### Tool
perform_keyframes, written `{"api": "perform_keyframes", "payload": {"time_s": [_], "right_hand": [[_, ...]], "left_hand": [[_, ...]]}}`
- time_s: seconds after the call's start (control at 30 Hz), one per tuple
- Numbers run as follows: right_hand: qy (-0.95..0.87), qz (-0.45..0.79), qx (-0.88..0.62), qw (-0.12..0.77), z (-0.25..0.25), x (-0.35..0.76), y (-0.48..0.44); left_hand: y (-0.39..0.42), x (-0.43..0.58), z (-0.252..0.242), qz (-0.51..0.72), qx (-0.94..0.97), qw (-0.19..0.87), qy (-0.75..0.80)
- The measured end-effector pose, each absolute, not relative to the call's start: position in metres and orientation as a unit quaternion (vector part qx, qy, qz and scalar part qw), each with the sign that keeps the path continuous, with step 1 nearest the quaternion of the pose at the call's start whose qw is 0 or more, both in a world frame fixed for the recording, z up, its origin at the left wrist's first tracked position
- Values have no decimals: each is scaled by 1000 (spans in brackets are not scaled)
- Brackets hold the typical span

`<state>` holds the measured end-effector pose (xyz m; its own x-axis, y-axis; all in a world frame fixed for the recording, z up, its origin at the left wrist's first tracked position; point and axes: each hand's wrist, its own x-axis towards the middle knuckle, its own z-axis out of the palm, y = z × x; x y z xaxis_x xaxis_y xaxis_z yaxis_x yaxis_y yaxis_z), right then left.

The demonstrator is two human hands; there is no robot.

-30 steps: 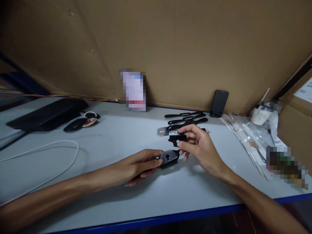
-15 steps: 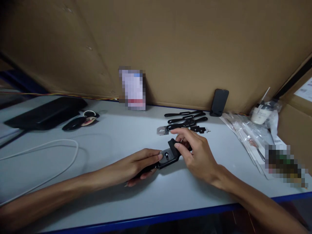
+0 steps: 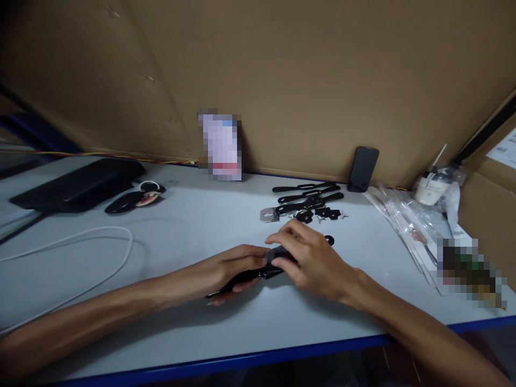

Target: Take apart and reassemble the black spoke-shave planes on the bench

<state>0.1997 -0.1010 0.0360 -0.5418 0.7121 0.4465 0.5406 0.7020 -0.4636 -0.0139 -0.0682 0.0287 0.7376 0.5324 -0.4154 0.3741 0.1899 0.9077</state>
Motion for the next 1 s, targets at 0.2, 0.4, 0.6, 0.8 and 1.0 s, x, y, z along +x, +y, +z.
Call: {"api": "perform_keyframes", "payload": {"time_s": [0.2,0.4,0.6,0.8,1.0], "right_hand": [[-869,86,-391,292,36,196,-103],[-888,30,-360,285,47,206,-106],[-915,15,-328,233,47,213,-105],[-929,-21,-294,222,39,218,-100],[-931,10,-305,198,37,220,-98]], "left_hand": [[-70,-13,27,62,678,657,324],[-71,-14,25,78,660,667,338],[-70,-15,24,85,641,684,339],[-69,-15,26,76,641,685,336],[-69,-16,25,80,647,681,334]]}}
